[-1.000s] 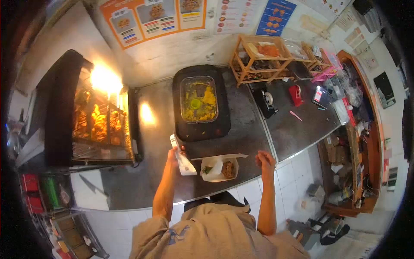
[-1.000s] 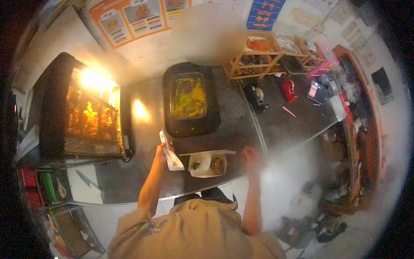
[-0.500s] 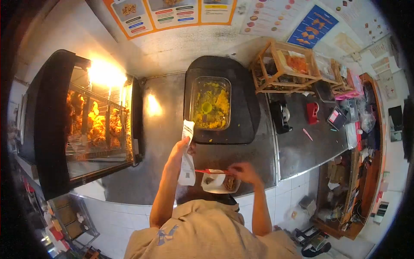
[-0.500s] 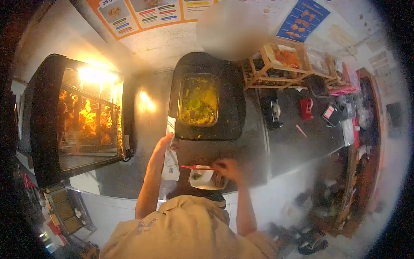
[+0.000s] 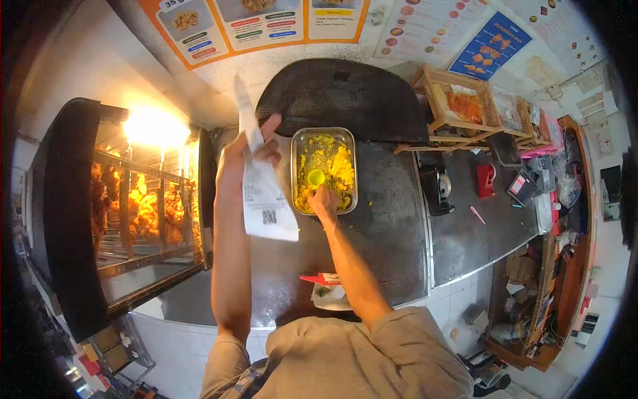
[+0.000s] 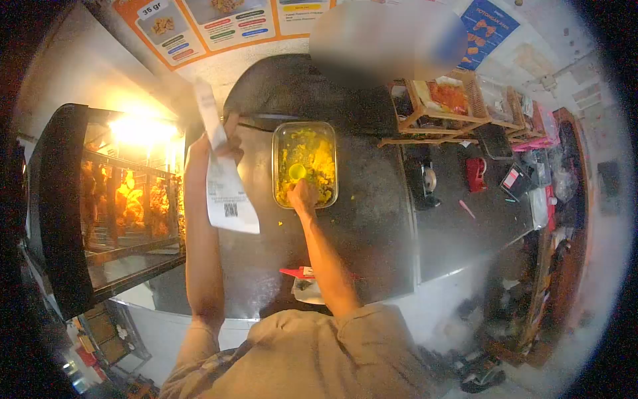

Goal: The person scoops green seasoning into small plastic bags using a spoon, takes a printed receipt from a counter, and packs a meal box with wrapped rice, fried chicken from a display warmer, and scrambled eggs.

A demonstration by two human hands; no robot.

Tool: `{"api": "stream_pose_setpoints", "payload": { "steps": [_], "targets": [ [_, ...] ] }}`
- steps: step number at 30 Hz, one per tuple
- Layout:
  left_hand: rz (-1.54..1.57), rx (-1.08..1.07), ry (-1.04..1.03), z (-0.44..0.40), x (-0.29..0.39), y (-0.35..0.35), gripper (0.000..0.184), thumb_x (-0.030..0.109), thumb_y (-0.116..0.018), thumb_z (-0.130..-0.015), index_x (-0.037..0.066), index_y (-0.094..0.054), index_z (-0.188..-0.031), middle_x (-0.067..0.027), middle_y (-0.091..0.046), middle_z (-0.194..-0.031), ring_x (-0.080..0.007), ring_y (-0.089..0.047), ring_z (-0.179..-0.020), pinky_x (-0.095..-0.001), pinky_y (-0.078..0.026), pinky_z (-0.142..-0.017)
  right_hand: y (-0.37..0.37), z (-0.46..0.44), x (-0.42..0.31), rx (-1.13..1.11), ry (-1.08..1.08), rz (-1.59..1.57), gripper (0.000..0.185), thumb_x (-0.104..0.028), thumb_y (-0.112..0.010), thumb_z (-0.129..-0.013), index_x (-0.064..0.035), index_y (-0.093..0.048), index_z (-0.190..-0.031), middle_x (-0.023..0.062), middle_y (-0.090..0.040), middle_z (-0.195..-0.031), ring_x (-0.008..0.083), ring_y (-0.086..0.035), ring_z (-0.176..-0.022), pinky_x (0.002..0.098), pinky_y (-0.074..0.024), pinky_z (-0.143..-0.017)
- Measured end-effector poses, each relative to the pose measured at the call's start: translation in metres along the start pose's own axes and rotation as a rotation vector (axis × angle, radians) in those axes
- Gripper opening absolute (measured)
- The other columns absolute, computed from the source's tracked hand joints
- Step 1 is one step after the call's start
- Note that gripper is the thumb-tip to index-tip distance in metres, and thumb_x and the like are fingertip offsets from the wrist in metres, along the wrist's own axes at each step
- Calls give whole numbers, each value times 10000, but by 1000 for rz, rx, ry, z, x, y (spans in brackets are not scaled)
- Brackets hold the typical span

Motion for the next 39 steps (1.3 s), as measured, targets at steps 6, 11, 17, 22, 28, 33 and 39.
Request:
{"api": "stream_pose_setpoints", "payload": {
  "steps": [6, 11, 17, 22, 28, 33, 39],
  "targets": [
    [-336, -15, -176, 8, 9, 27, 359, 241, -519, -1030, 2, -532, -1297, -212, -654, -1264, -106, -486, -629, -252, -457, -592, 43, 2, 6, -63, 138, -114, 205, -216, -654, -872, -19, -701, -843, 224, -673, -743, 403, -689, -722, 510, -534, -626],
    [-579, 172, -150, 20, 18, 32, 313, 287, -646, -976, 43, -597, -1165, -104, -694, -936, -101, -568, -560, -239, -476, -503, 111, 6, 6, 36, 271, 158, 185, -143, -617, -888, 14, -704, -842, 231, -660, -712, 389, -697, -692, 478, -556, -613],
    [-796, 275, -228, 3, 30, 2, 329, 334, -617, -983, 14, -672, -1036, -70, -692, -784, -88, -529, -540, -246, -404, -471, 70, -28, -1, -65, 417, 395, 101, -54, -660, -796, 4, -721, -738, 189, -669, -655, 349, -707, -638, 436, -566, -550],
    [-946, 208, -268, -5, 42, -18, 332, 358, -639, -966, 36, -712, -991, -50, -700, -766, -68, -572, -592, -236, -444, -548, 18, -24, -7, -25, 647, 560, 94, -41, -677, -744, -42, -733, -670, 141, -657, -591, 277, -681, -551, 408, -530, -483],
    [-880, 318, -235, -7, 45, -15, 309, 315, -666, -972, 9, -712, -979, -99, -743, -803, -97, -655, -640, -230, -502, -576, 26, -38, 21, -192, 479, 183, 243, -80, -586, -842, -10, -687, -633, 203, -620, -583, 388, -671, -595, 487, -535, -567],
    [-827, 244, -231, -12, 39, -16, 319, 321, -675, -953, 5, -686, -993, -77, -708, -756, -87, -584, -555, -217, -444, -481, 28, -27, 3, -303, 518, -22, 284, -113, -585, -861, 13, -636, -611, 195, -560, -528, 334, -603, -515, 463, -470, -523],
    [-894, 209, -237, -16, 41, -14, 310, 316, -662, -961, 10, -690, -998, -72, -713, -760, -77, -557, -534, -219, -436, -465, 33, -11, 18, -371, 242, -669, 309, -166, -631, -913, -1, -655, -654, 46, -584, -539, 89, -513, -499, 311, -404, -493]
  ]
}}
Point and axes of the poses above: each hand's wrist, its own z-axis away from the middle knuckle, its own y-axis out of the back of the hand, x = y × z, the point moved 9 cm from there along -z, towards the middle knuckle
